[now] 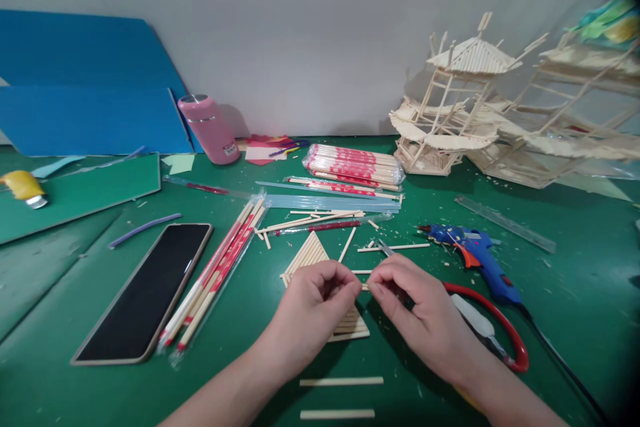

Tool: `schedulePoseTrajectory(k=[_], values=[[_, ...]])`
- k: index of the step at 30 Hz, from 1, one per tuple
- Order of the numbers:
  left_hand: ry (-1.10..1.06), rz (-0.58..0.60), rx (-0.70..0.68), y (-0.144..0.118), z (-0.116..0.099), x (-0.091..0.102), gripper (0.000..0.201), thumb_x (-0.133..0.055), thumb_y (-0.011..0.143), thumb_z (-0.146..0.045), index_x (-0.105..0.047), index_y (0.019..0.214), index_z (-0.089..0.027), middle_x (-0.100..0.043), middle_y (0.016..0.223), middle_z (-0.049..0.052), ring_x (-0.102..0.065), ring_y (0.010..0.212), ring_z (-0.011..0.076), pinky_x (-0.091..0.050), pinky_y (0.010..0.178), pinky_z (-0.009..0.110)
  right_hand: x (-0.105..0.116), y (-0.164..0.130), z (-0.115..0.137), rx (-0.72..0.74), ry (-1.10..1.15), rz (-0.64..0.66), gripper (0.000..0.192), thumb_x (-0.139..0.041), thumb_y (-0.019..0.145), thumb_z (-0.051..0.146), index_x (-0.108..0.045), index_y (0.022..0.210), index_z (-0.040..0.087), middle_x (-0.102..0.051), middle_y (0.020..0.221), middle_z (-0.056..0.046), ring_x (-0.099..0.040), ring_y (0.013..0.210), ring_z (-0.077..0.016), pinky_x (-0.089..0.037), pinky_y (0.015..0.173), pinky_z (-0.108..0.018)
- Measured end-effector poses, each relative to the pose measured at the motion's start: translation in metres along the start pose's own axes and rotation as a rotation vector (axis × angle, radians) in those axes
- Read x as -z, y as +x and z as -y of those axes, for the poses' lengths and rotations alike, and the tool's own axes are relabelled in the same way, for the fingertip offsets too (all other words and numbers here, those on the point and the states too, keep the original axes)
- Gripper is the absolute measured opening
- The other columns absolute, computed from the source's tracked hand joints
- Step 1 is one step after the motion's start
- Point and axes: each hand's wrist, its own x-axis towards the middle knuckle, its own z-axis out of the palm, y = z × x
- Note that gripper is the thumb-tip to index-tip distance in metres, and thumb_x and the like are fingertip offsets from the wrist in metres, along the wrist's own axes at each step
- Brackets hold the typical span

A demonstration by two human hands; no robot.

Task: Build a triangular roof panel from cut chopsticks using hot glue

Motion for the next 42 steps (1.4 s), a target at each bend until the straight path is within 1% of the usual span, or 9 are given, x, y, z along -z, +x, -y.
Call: schedulePoseTrajectory(k=[4, 8, 11, 13, 15, 21, 29, 37, 42], values=[[-0.012, -0.055, 0.014, -0.002, 0.000, 0.001, 0.020, -0.060, 0.070, -0.033, -0.057, 0.065, -0.014, -0.050, 0.058, -0.002, -0.042, 0.055, 0.0093, -0.032, 0.050, 0.020, 0.019, -0.008, -0.003, -0.075, -0.128, -0.138, 0.014, -0.044, 0.088, 0.029, -0.052, 0.078, 0.022, -0.053, 0.075, 0.001, -0.049, 0.067, -0.0117, -0.040, 0.061, -0.023], [-0.059, -0.116, 0.028, -0.002, 0.000, 0.003, 0.020, -0.062, 0.070, -0.034, -0.060, 0.064, -0.015, -0.053, 0.060, -0.001, -0.045, 0.057, 0.0103, -0.034, 0.052, 0.020, 0.041, -0.046, -0.022, -0.323, -0.330, -0.150, 0.026, -0.042, 0.086, 0.041, -0.049, 0.070, 0.022, -0.047, 0.055, 0.004, -0.044, 0.048, -0.0105, -0.035, 0.043, -0.021], [-0.109, -0.140, 0.015, -0.002, 0.000, 0.003, 0.019, -0.063, 0.069, -0.033, -0.060, 0.063, -0.015, -0.052, 0.059, -0.002, -0.044, 0.056, 0.0101, -0.034, 0.052, 0.020, 0.048, -0.082, -0.045, -0.423, -0.461, -0.179, 0.025, -0.045, 0.084, 0.044, -0.051, 0.095, 0.023, -0.059, 0.079, -0.001, -0.057, 0.064, -0.0137, -0.047, 0.055, -0.022], [-0.135, -0.139, 0.008, -0.002, 0.001, 0.003, 0.019, -0.064, 0.069, -0.033, -0.059, 0.063, -0.016, -0.051, 0.059, -0.002, -0.043, 0.056, 0.0099, -0.033, 0.051, 0.020, 0.048, -0.099, -0.057, -0.384, -0.562, -0.187, 0.033, -0.045, 0.083, 0.042, -0.046, 0.110, 0.024, -0.056, 0.106, -0.006, -0.059, 0.084, -0.0181, -0.050, 0.068, -0.027], [-0.151, -0.130, 0.004, -0.003, 0.002, 0.003, 0.018, -0.064, 0.070, -0.032, -0.060, 0.064, -0.015, -0.051, 0.059, -0.002, -0.043, 0.056, 0.0096, -0.032, 0.051, 0.020, 0.046, -0.107, -0.061, -0.326, -0.630, -0.137, 0.038, -0.045, 0.082, 0.037, -0.042, 0.117, 0.025, -0.051, 0.117, -0.008, -0.058, 0.094, -0.0208, -0.050, 0.074, -0.031], [-0.160, -0.114, -0.003, -0.004, 0.004, 0.001, 0.019, -0.064, 0.071, -0.032, -0.060, 0.065, -0.014, -0.050, 0.059, -0.002, -0.039, 0.055, 0.0083, -0.028, 0.050, 0.019, 0.038, -0.090, -0.046, -0.376, -0.773, -0.025, 0.048, -0.050, 0.068, 0.027, -0.042, 0.115, 0.018, -0.057, 0.108, -0.011, -0.060, 0.090, -0.0263, -0.051, 0.073, -0.039], [-0.296, -0.085, 0.027, -0.005, 0.004, 0.002, 0.020, -0.064, 0.071, -0.033, -0.058, 0.067, -0.014, -0.043, 0.052, -0.005, -0.032, 0.048, 0.0063, -0.022, 0.045, 0.019, 0.040, -0.084, -0.041, -0.521, -0.587, -0.099, 0.040, -0.058, 0.067, 0.039, -0.051, 0.102, 0.023, -0.067, 0.089, -0.005, -0.066, 0.068, -0.0221, -0.054, 0.057, -0.031], [-0.434, -0.065, 0.004, -0.007, -0.004, 0.003, 0.016, -0.066, 0.070, -0.028, -0.059, 0.064, -0.014, -0.049, 0.055, -0.003, -0.040, 0.052, 0.0075, -0.030, 0.051, 0.020, 0.030, -0.085, -0.022, -0.383, -0.336, -0.065, 0.044, -0.053, 0.078, 0.035, -0.042, 0.119, 0.022, -0.061, 0.113, -0.010, -0.062, 0.097, -0.0224, -0.053, 0.073, -0.026], [-0.572, -0.046, -0.026, -0.007, -0.004, 0.006, 0.011, -0.069, 0.068, -0.025, -0.064, 0.068, -0.015, -0.062, 0.076, 0.001, -0.049, 0.062, 0.0083, -0.037, 0.064, 0.022, 0.020, -0.083, -0.013, -0.405, -0.318, 0.027, 0.062, -0.059, 0.072, 0.035, -0.033, 0.127, 0.019, -0.059, 0.115, -0.013, -0.060, 0.100, -0.0252, -0.054, 0.073, -0.029]])
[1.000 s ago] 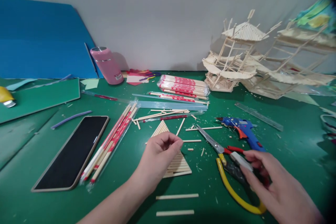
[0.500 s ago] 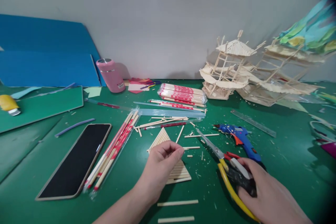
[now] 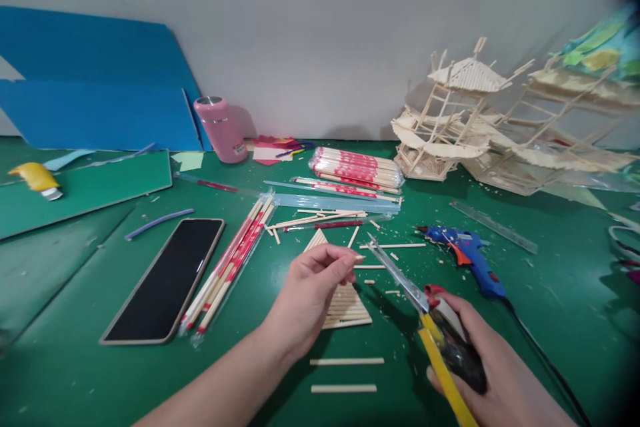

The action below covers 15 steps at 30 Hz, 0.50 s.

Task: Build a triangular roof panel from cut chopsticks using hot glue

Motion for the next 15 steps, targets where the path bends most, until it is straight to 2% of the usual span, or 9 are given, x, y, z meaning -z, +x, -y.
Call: schedulePoseTrajectory(k=[4, 8, 10, 15], values=[[-0.094, 0.021, -0.001, 0.000, -0.004, -0.001, 0.009, -0.069, 0.069, -0.022, -0.065, 0.065, -0.015, -0.066, 0.089, 0.003, -0.053, 0.068, 0.0087, -0.038, 0.071, 0.022, -0.002, 0.002, 0.014, -0.014, 0.014, 0.023, 0.069, -0.062, 0.066, 0.031, -0.031, 0.127, 0.020, -0.058, 0.117, -0.012, -0.060, 0.100, -0.0243, -0.053, 0.075, -0.029], [-0.157, 0.044, -0.004, 0.000, -0.005, -0.004, 0.008, -0.069, 0.070, -0.020, -0.065, 0.065, -0.016, -0.067, 0.080, 0.002, -0.057, 0.082, 0.0129, -0.038, 0.078, 0.024, -0.004, 0.002, 0.021, -0.007, 0.065, 0.013, 0.069, -0.062, 0.065, 0.032, -0.035, 0.127, 0.021, -0.059, 0.117, -0.010, -0.060, 0.101, -0.0228, -0.051, 0.079, -0.029], [-0.181, 0.048, -0.001, 0.000, -0.004, -0.004, 0.008, -0.069, 0.070, -0.021, -0.065, 0.065, -0.016, -0.067, 0.078, 0.002, -0.058, 0.087, 0.0148, -0.037, 0.083, 0.025, -0.006, 0.003, 0.019, 0.022, 0.106, -0.004, 0.068, -0.063, 0.063, 0.029, -0.038, 0.127, 0.022, -0.061, 0.113, -0.009, -0.062, 0.097, -0.0239, -0.052, 0.076, -0.030], [-0.208, 0.034, 0.017, 0.000, -0.001, -0.003, 0.011, -0.072, 0.067, -0.023, -0.064, 0.063, -0.017, -0.068, 0.079, 0.002, -0.059, 0.086, 0.0159, -0.035, 0.089, 0.030, -0.009, 0.009, 0.012, 0.107, 0.162, -0.067, 0.065, -0.065, 0.056, 0.023, -0.047, 0.118, 0.033, -0.067, 0.098, -0.003, -0.067, 0.078, -0.0264, -0.055, 0.064, -0.031]])
